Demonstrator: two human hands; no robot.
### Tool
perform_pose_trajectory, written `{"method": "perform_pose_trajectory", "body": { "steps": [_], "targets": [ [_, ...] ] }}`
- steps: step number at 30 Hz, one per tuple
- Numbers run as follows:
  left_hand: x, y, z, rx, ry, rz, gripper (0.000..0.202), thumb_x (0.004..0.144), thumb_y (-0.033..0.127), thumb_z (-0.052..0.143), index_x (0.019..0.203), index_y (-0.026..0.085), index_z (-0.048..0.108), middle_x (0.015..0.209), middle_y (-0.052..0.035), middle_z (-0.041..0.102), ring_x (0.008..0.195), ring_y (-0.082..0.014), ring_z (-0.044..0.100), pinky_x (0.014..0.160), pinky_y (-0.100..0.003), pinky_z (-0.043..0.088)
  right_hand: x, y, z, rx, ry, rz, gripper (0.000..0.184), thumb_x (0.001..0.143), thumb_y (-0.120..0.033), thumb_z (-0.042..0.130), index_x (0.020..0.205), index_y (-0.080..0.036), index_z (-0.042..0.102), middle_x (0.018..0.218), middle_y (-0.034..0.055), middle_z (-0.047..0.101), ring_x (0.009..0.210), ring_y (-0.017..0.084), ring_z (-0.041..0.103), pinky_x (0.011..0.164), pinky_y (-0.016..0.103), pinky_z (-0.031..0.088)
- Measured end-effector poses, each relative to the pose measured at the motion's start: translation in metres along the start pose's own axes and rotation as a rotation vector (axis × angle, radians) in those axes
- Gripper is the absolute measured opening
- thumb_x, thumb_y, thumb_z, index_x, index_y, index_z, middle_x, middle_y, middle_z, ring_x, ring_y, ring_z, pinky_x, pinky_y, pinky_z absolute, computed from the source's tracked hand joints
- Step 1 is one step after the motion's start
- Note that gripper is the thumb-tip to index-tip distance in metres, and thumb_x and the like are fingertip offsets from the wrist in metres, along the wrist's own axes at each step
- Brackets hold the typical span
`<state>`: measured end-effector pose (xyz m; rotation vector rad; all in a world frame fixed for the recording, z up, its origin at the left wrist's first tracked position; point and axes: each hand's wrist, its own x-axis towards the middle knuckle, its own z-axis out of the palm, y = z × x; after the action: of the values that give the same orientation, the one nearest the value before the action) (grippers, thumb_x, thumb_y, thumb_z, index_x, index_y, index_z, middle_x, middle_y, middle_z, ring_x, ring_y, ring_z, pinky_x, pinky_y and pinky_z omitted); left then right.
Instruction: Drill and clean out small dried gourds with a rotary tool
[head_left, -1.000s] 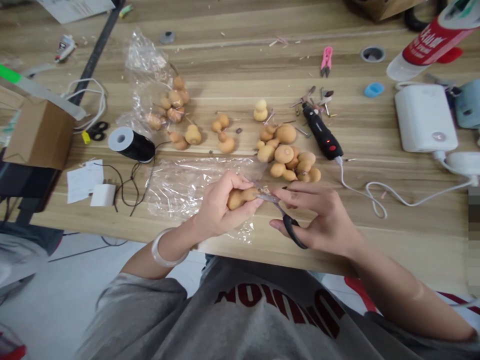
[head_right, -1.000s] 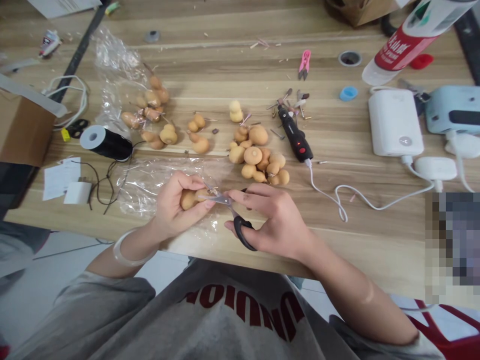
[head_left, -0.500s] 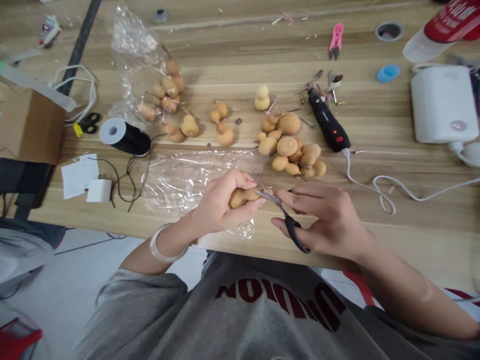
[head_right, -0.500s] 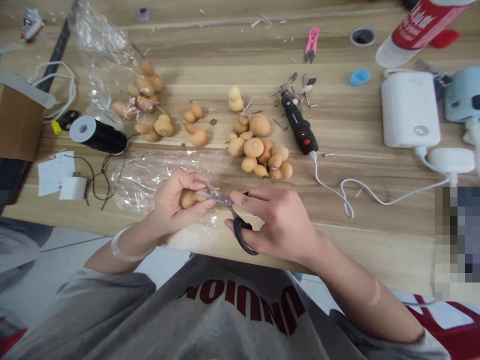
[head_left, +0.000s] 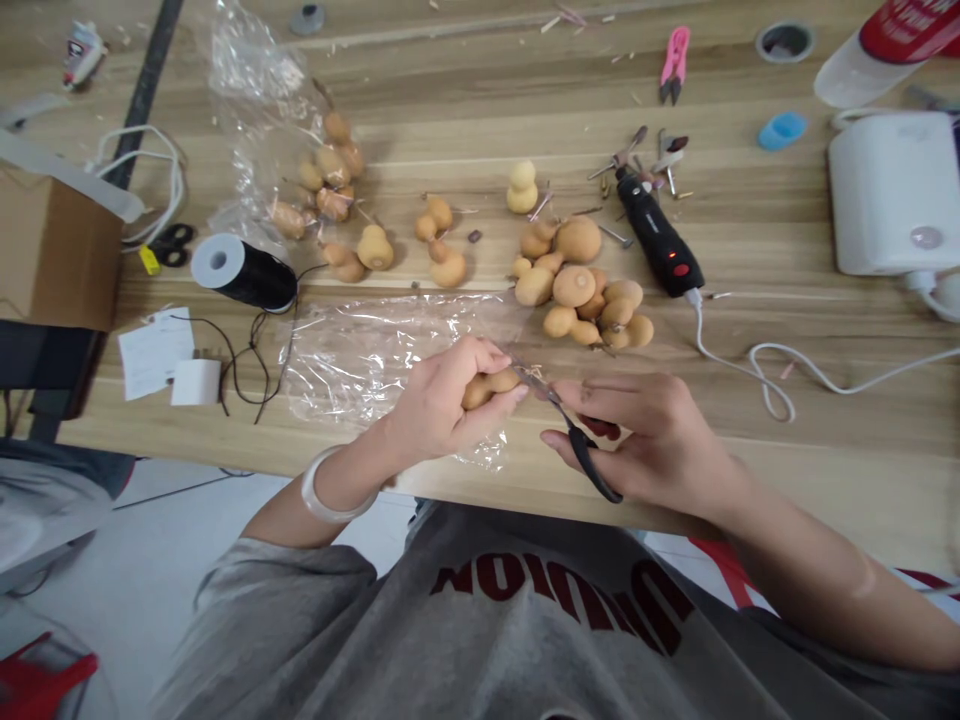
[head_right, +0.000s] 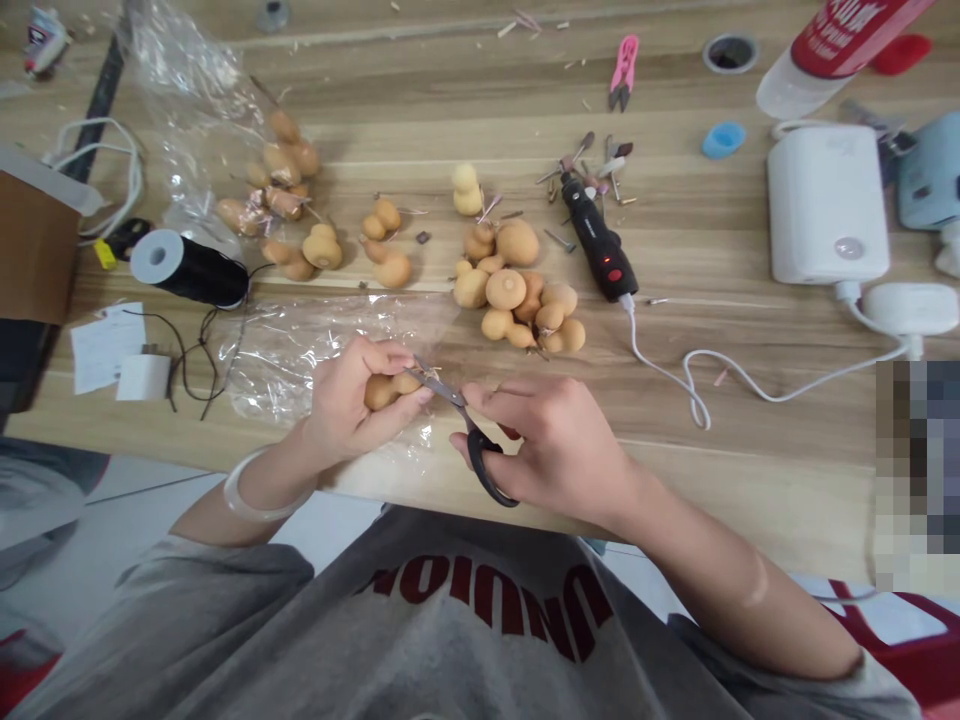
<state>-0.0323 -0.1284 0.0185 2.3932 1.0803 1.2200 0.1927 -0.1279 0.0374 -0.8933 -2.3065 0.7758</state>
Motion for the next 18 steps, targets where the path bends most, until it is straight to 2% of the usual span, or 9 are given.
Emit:
{"method": "perform_pose_trajectory", "body": {
  "steps": [6, 9, 12, 14, 18],
  "targets": [
    [0.0000, -0.0005, 0.0004, 0.012, 0.002, -0.013, 0.024, 0.083, 0.023, 0.067, 0.097, 0.023, 0.047, 0.087, -0.0026, 0.069, 0.075, -0.0122, 0.068, 0.062, -0.023, 0.056, 0.0026, -0.0021, -0.0010, 0.113, -0.018, 0.047, 0.021, 0.090, -0.030, 0.061, 0.071, -0.022, 0.056, 0.053, -0.0047, 0.040, 0.048, 0.008, 0.038, 0.046, 0.024, 0.033],
    [-0.0004, 0.0009, 0.0012, 0.008, 0.038, -0.026, 0.026, 0.082, 0.022, 0.068, 0.098, 0.023, 0.047, 0.085, -0.0022, 0.069, 0.075, -0.0125, 0.068, 0.063, -0.023, 0.055, 0.0036, -0.0024, -0.0009, 0.161, -0.024, 0.060, 0.021, 0.089, -0.029, 0.062, 0.071, -0.021, 0.058, 0.053, -0.0047, 0.042, 0.048, 0.008, 0.038, 0.046, 0.023, 0.035],
    [-0.0011, 0.0036, 0.0016, -0.019, 0.066, -0.085, 0.027, 0.082, 0.022, 0.069, 0.097, 0.022, 0.047, 0.085, -0.0026, 0.069, 0.071, -0.0115, 0.066, 0.061, -0.022, 0.054, 0.0033, -0.0016, 0.0003, 0.064, 0.031, 0.014, 0.010, 0.088, -0.028, 0.063, 0.083, -0.019, 0.064, 0.056, -0.0040, 0.047, 0.050, 0.009, 0.043, 0.048, 0.024, 0.036],
    [-0.0015, 0.0051, 0.0016, -0.042, 0.070, -0.119, 0.025, 0.082, 0.022, 0.068, 0.098, 0.022, 0.047, 0.086, -0.0026, 0.069, 0.068, -0.0103, 0.065, 0.061, -0.022, 0.053, 0.0023, -0.0006, 0.0017, -0.028, 0.074, -0.023, 0.011, 0.087, -0.027, 0.064, 0.091, -0.017, 0.066, 0.058, -0.0033, 0.050, 0.051, 0.010, 0.046, 0.048, 0.025, 0.036],
    [-0.0028, 0.0056, 0.0021, -0.026, 0.067, -0.111, 0.024, 0.084, 0.025, 0.067, 0.098, 0.022, 0.048, 0.087, -0.0027, 0.069, 0.072, -0.0109, 0.066, 0.062, -0.022, 0.053, -0.0006, 0.0007, 0.0063, -0.187, 0.137, -0.062, 0.011, 0.086, -0.023, 0.060, 0.093, -0.018, 0.067, 0.058, -0.0029, 0.052, 0.050, 0.011, 0.044, 0.048, 0.027, 0.032]
  ]
}}
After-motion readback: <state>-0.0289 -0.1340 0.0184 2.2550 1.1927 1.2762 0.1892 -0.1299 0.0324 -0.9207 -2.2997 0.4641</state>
